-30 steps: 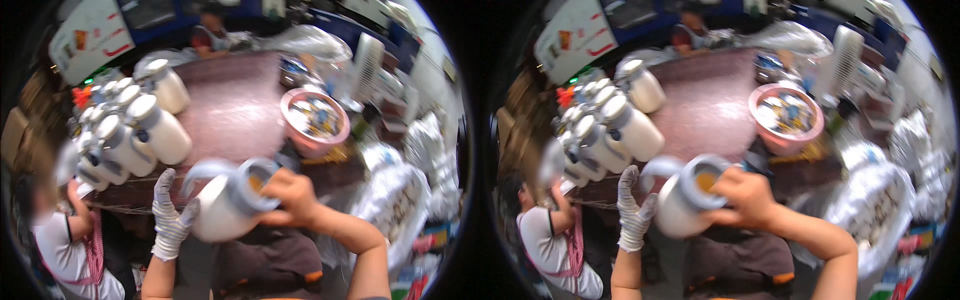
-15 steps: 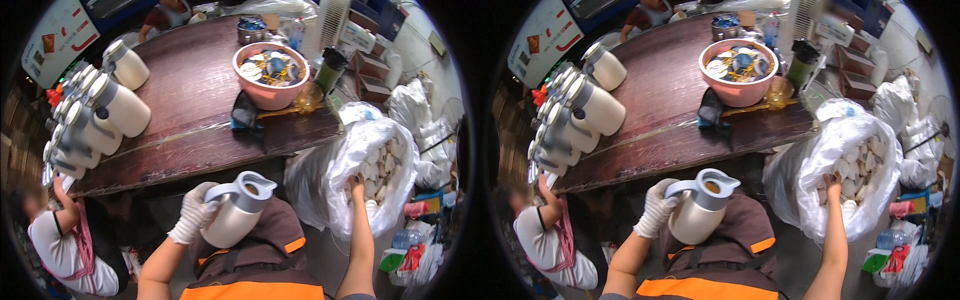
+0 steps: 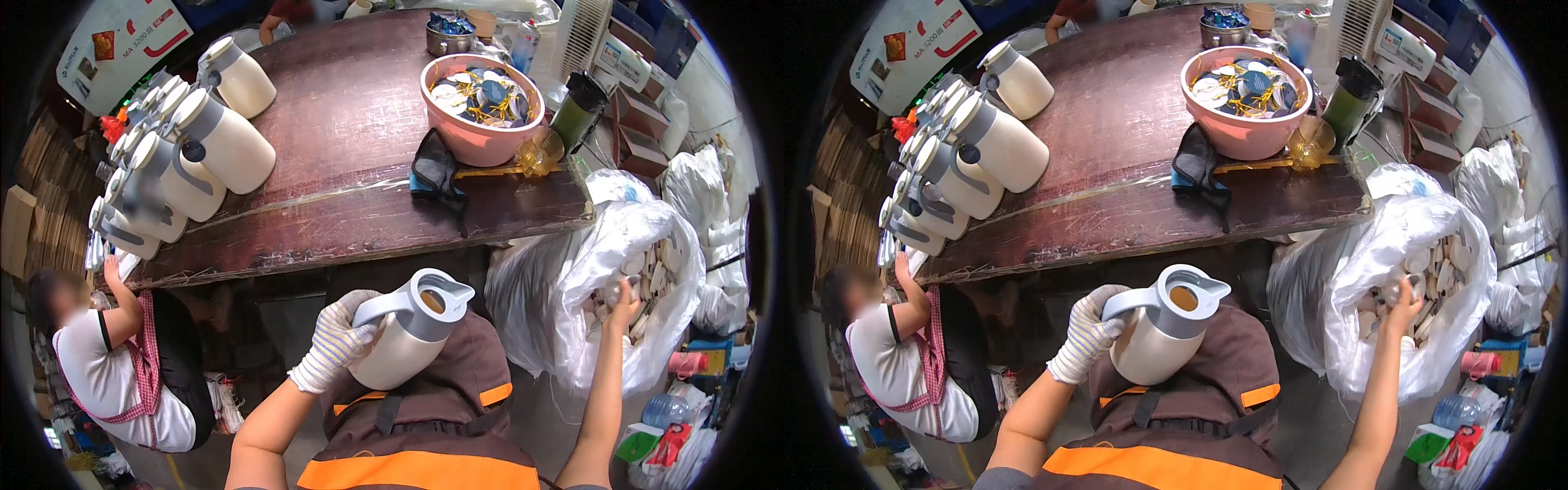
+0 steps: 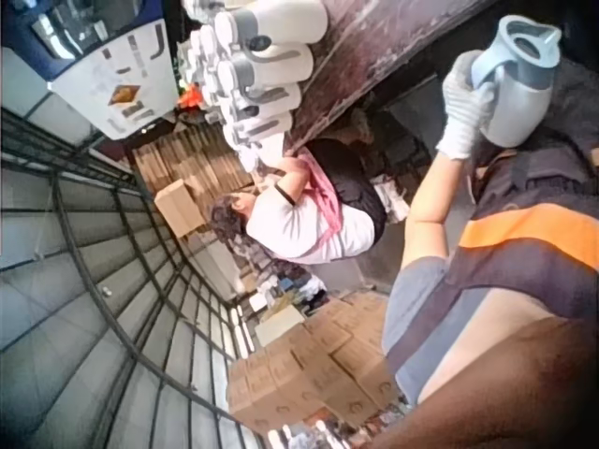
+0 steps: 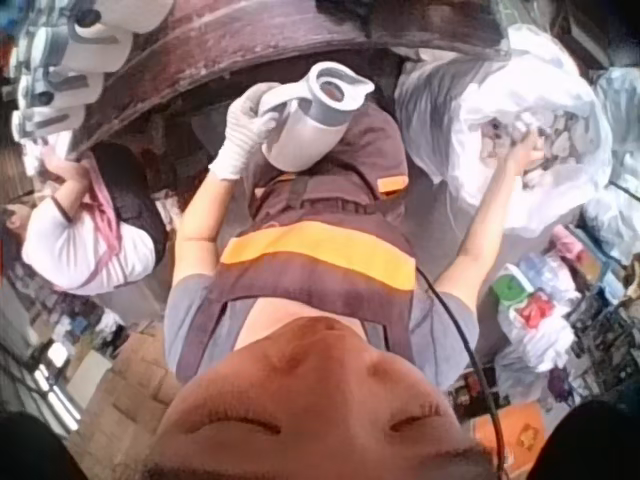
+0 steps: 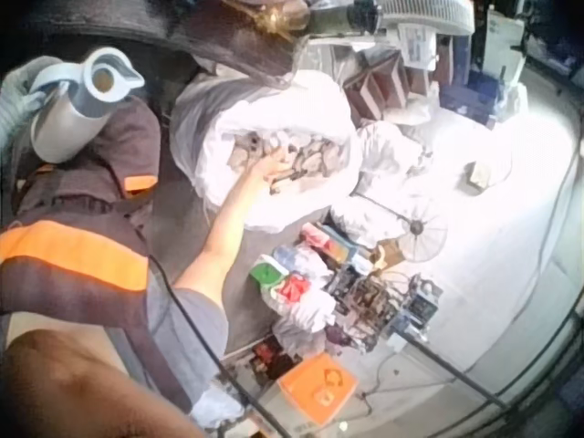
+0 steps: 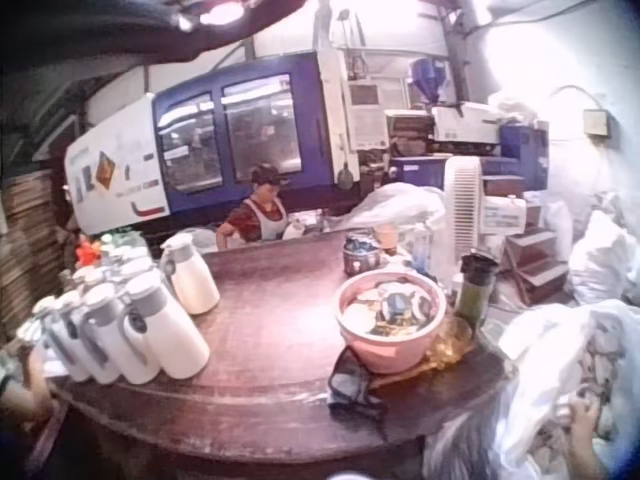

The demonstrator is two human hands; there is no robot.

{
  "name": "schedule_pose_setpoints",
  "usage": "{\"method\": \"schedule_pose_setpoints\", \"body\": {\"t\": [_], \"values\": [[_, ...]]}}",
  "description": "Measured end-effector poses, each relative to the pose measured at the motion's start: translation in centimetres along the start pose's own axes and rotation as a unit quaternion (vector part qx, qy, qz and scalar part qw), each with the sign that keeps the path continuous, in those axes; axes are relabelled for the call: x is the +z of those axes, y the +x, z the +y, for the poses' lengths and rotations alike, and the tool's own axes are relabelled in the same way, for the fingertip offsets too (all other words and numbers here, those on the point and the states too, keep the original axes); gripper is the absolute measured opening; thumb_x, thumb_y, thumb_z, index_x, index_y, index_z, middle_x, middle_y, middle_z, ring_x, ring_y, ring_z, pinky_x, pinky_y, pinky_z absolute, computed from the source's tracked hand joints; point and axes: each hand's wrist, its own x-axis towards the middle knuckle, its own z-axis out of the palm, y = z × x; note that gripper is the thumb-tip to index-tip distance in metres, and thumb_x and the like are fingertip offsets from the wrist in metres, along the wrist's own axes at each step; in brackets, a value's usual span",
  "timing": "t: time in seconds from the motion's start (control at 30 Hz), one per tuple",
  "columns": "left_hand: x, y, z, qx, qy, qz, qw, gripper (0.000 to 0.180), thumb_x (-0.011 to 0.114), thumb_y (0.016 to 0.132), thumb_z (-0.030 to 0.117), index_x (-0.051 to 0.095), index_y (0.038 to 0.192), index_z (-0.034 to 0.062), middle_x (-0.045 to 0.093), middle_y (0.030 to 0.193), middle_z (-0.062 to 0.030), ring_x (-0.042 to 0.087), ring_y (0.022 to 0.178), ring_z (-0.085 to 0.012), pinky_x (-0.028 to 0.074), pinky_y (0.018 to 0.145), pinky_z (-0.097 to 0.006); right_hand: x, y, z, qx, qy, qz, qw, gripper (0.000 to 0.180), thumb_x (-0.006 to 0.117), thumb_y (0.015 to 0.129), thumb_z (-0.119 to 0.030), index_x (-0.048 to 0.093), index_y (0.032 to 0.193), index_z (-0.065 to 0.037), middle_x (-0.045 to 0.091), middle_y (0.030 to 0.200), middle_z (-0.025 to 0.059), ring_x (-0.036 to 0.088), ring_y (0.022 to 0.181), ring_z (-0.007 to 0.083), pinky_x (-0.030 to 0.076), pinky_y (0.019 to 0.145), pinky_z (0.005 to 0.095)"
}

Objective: The person assembles white plastic pitchers by inserting a circular seal into the opening, screwing on the lid, and placing the finished unit on a table. The process is repeated for multiple pitchers.

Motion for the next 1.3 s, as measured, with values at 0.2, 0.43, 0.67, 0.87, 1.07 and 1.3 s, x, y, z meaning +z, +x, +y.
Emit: {"method": "schedule_pose_setpoints", "body": {"t": [0.2,0.43,0.67,0.87,1.07,1.3], "values": [[0.9,-0.8,1.0,-0.028,-0.032,-0.04,0.998,0.034,0.066,0.076,0.008,0.064,0.11,0.0026,0.064,0.083,0.0008,0.057,0.073,-0.0049,0.049,0.066,-0.022,9.0,-17.7,-8.3,-0.174,0.045,-0.283,0.942,0.07,0.08,0.077,-0.033,0.038,0.126,-0.006,0.049,0.129,0.0157,0.052,0.114,0.0255,0.042,0.096,0.0365],[0.2,-1.6,1.0,0.006,0.082,-0.017,0.996,0.033,0.07,0.076,0.012,0.065,0.107,0.0012,0.064,0.083,-0.0005,0.058,0.072,-0.006,0.049,0.068,-0.023,15.1,-29.0,-7.6,-0.245,-0.09,-0.535,0.803,0.062,0.087,0.067,-0.026,0.04,0.102,-0.008,0.041,0.141,0.0241,0.046,0.128,0.0316,0.04,0.103,0.0421],[-1.4,-1.6,0.3,0.034,0.106,-0.036,0.993,0.038,0.069,0.077,0.011,0.063,0.114,0.0016,0.067,0.09,-0.0091,0.063,0.082,-0.0139,0.05,0.076,-0.028,16.6,-29.3,-9.3,-0.299,-0.166,-0.615,0.711,0.052,0.086,0.067,-0.023,0.043,0.09,-0.006,0.049,0.137,0.023,0.053,0.122,0.0352,0.044,0.098,0.0388],[-2.4,-2.2,-0.4,0.1,0.074,-0.001,0.992,0.031,0.072,0.075,0.008,0.067,0.105,0.0012,0.064,0.084,-0.0056,0.061,0.077,-0.0113,0.05,0.07,-0.026,16.3,-27.9,-13.5,-0.254,-0.179,-0.75,0.583,0.052,0.079,0.071,-0.023,0.05,0.11,-0.005,0.036,0.147,0.0259,0.037,0.138,0.0378,0.033,0.109,0.0399],[1.4,-2.9,0.9,0.077,0.166,-0.057,0.981,0.046,0.068,0.08,0.028,0.062,0.119,0.0039,0.068,0.094,-0.0199,0.066,0.086,-0.0353,0.052,0.076,-0.04,17.4,-28.7,-15.3,-0.162,-0.361,-0.686,0.61,0.075,0.052,0.093,-0.048,0.032,0.143,0.003,0.039,0.144,0.0276,0.041,0.134,0.0362,0.033,0.109,0.0382],[2.3,-3.5,1.8,0.083,0.267,-0.083,0.956,0.043,0.07,0.083,0.029,0.062,0.12,0.0081,0.068,0.094,-0.019,0.067,0.085,-0.0352,0.053,0.075,-0.04,17.8,-29.1,-15.7,-0.181,-0.411,-0.681,0.578,0.09,0.069,0.081,-0.049,0.03,0.146,0.001,0.043,0.14,0.0274,0.043,0.132,0.0372,0.033,0.109,0.0394]]}}
